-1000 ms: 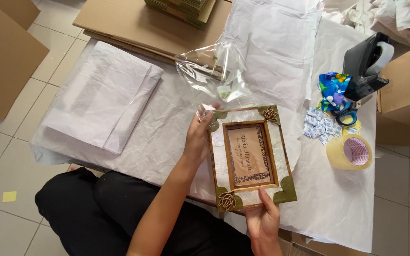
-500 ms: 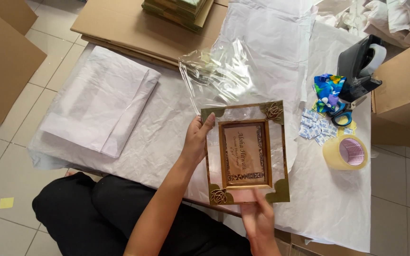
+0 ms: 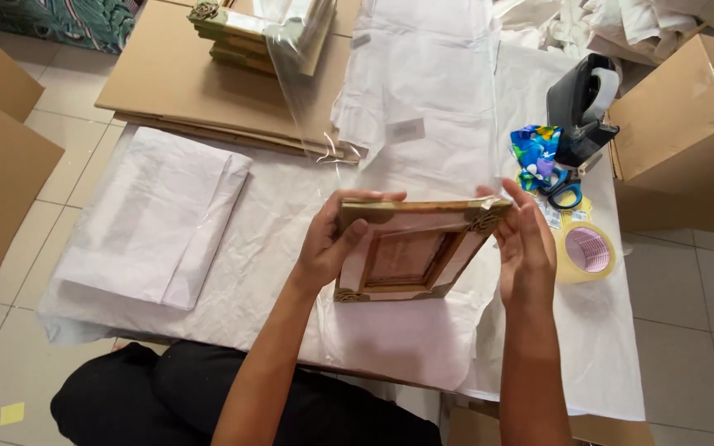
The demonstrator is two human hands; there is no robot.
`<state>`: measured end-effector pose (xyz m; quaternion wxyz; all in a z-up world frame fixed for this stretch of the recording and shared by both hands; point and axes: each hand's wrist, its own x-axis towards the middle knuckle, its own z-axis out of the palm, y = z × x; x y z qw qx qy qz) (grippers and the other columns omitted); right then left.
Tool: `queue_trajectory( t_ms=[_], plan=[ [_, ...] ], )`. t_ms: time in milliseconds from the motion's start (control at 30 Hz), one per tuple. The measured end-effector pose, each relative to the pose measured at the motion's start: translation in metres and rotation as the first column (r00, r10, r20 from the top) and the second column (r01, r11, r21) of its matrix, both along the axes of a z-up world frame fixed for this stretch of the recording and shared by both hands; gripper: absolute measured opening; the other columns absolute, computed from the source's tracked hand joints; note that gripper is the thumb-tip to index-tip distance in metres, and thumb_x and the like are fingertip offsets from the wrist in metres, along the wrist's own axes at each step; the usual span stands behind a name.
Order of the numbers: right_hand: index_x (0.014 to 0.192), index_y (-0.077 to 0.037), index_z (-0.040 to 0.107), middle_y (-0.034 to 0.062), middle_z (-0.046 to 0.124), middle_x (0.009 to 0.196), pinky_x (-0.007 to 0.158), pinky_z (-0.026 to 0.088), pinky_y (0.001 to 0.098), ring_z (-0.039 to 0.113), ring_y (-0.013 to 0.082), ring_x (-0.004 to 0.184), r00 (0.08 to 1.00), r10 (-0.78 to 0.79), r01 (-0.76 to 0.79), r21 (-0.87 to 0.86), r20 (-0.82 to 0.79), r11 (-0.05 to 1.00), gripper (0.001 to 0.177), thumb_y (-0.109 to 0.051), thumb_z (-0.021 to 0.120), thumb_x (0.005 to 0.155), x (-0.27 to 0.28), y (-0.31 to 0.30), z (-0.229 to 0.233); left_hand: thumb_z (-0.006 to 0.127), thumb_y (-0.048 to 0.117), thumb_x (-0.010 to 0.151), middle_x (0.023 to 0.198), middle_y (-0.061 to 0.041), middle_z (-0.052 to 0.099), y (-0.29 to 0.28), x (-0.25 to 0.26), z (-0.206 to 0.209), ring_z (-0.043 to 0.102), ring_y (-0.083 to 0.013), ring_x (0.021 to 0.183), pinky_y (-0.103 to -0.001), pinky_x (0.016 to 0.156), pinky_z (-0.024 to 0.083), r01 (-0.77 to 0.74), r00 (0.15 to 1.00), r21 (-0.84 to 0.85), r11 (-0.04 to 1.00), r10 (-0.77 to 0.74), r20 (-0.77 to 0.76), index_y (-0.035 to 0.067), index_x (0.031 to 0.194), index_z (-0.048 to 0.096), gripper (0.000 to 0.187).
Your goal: A person manually inserts a decorative picture frame into a clear plastic protective sleeve and applies a small label.
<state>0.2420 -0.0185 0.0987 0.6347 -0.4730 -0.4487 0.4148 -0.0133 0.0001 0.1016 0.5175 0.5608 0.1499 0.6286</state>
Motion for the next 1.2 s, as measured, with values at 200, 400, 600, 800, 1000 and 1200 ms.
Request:
queue_trajectory(
  t_ms=[200, 400, 600, 800, 1000, 1200],
  plan=[
    [0.129, -0.004, 0.071, 0.0155, 0.074, 0.093, 0.102, 0.053, 0.036, 0.073, 0.0189, 0.097, 0.973, 0.096, -0.09, -0.04, 0.211, 0.995, 0.052, -0.045, 0.052, 0.103, 0.002, 0.011, 0.028, 0.056, 0.013, 0.104, 0.13, -0.023, 0.068, -0.002, -0.012, -0.01, 0.064, -0.0263, 0.124, -0.043, 0.107, 0.051, 0.083, 0.996, -0.019, 0.996, -0.084, -0.027, -0.004, 0.135, 0.055, 0.035],
    [0.136, 0.004, 0.063, 0.0211, 0.071, 0.091, 0.098, 0.055, 0.0386, 0.073, 0.0263, 0.098, 0.98, 0.156, -0.158, 0.006, 0.124, 0.987, 0.045, -0.024, 0.062, 0.1, 0.01, 0.01, 0.034, 0.055, 0.005, 0.104, 0.132, -0.022, 0.067, -0.011, -0.019, 0.003, 0.063, -0.0313, 0.126, -0.046, 0.105, 0.052, 0.08, 0.993, 0.07, 0.994, -0.073, -0.098, -0.003, 0.139, 0.055, 0.036],
    [0.143, 0.006, 0.055, 0.018, 0.067, 0.088, 0.104, 0.05, 0.0418, 0.069, 0.0297, 0.107, 0.963, 0.266, -0.267, -0.011, -0.053, 0.964, 0.052, -0.024, 0.059, 0.101, 0.019, 0.012, 0.042, 0.062, 0.002, 0.099, 0.134, -0.024, 0.067, -0.014, -0.026, 0.005, 0.063, -0.0338, 0.126, -0.048, 0.105, 0.052, 0.066, 0.982, 0.089, 0.994, -0.049, -0.181, -0.005, 0.14, 0.053, 0.043],
    [0.129, 0.002, 0.062, 0.0165, 0.069, 0.103, 0.115, 0.046, 0.0407, 0.066, 0.0241, 0.114, 0.98, 0.149, -0.152, -0.017, -0.134, 0.988, 0.029, -0.008, 0.058, 0.102, 0.028, -0.005, 0.037, 0.065, 0.003, 0.097, 0.132, -0.021, 0.069, -0.021, -0.028, 0.002, 0.065, -0.033, 0.125, -0.046, 0.102, 0.054, 0.016, 0.981, 0.085, 0.996, 0.0, -0.193, -0.003, 0.136, 0.056, 0.04],
    [0.121, 0.003, 0.067, 0.0131, 0.072, 0.096, 0.117, 0.05, 0.0481, 0.072, 0.0239, 0.112, 0.968, 0.063, -0.074, -0.037, -0.243, 0.997, 0.024, -0.007, 0.063, 0.099, 0.023, -0.026, 0.03, 0.068, -0.001, 0.093, 0.131, -0.024, 0.068, -0.022, -0.033, -0.022, 0.064, -0.0365, 0.124, -0.048, 0.1, 0.054, -0.034, 0.981, 0.066, 0.997, 0.046, -0.187, -0.004, 0.136, 0.057, 0.045],
    [0.116, 0.003, 0.068, 0.0107, 0.065, 0.103, 0.112, 0.048, 0.0363, 0.061, 0.0167, 0.112, 0.989, -0.044, 0.042, 0.018, 0.142, 0.999, 0.024, -0.015, 0.06, 0.103, -0.004, -0.032, 0.046, 0.069, -0.001, 0.092, 0.13, -0.025, 0.068, -0.025, -0.03, -0.015, 0.064, -0.0375, 0.124, -0.048, 0.099, 0.054, -0.056, 0.98, 0.095, 0.994, 0.073, -0.186, -0.007, 0.135, 0.057, 0.044]
  ],
)
